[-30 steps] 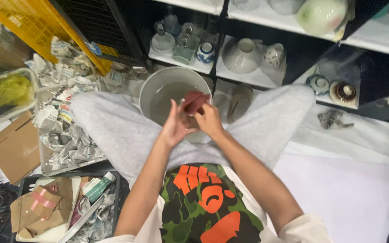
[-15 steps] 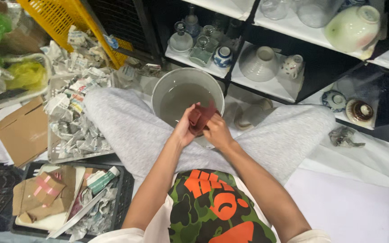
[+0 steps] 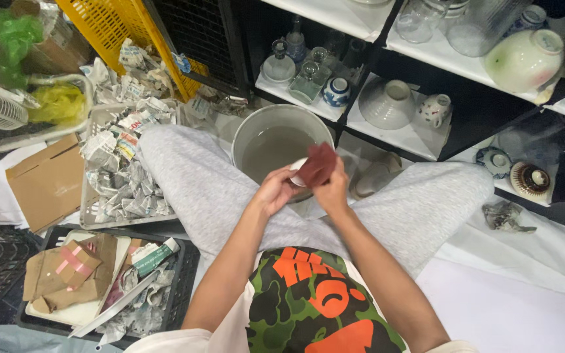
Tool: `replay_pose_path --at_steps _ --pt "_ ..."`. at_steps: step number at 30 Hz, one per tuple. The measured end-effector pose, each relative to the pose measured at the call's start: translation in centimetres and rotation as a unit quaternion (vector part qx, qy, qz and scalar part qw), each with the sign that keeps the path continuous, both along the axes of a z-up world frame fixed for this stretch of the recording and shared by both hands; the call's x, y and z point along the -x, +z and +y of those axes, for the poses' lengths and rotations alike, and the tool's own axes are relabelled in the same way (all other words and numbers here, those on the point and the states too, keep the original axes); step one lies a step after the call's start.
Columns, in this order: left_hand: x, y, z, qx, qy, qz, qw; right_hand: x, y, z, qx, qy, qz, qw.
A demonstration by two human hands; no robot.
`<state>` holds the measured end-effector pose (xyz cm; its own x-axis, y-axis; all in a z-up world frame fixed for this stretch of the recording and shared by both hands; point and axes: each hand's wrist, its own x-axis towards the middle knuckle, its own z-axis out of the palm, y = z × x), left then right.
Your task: The person washes various glassware and ceramic items in a bucket of water and then dries them with a cloth. They handle glasses, a mug, and a bowl, placing the cleaned items onto a nearby shelf.
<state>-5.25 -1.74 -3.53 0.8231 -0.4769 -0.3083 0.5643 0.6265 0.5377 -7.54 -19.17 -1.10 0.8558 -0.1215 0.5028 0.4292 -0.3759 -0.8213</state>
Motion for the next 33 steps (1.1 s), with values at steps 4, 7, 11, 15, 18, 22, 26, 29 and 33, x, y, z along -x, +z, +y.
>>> replay_pose_path --at_steps 4,7,11,15,18,22,26,29,33 --pt "-0.2 1.2 -0.3 0.005 0.023 -0.064 0.998 -2.1 -2.1 -1.7 -0.467 0.035 0.214 0.857" --pt "0.2 2.0 -0.2 -0.001 0.011 -0.077 0.997 -2.3 -2.2 -3.1 -0.655 0.168 0.214 0.705" --pt "0.3 2.6 -0.5 -0.002 0.012 -0.094 0.995 -1.7 -0.8 -3.4 -0.544 0.197 0.272 0.769" --pt "0.4 2.8 -0.1 0.007 0.019 -0.102 0.995 -1.2 0.4 -2.4 -0.331 0.222 0.295 0.868" --pt "0.2 3.0 -0.3 0.015 0.026 -0.094 0.995 -1.4 0.5 -2.7 -0.477 0.205 0.319 0.793" --pt "0.3 3.5 -0.1 0.017 0.033 -0.09 0.995 -1.5 -0.1 -4.3 -0.641 0.275 0.255 0.67" --pt "0.6 3.6 0.0 0.023 0.02 -0.102 0.994 -1.6 -1.4 -4.4 -0.487 0.235 0.293 0.788" --pt "0.6 3.5 0.1 0.031 0.002 -0.113 0.993 -1.4 -1.6 -3.9 -0.332 0.19 0.287 0.878" --pt "0.7 2.8 0.0 -0.058 -0.009 -0.116 0.992 -1.2 -1.0 -3.5 -0.272 0.161 0.267 0.91"
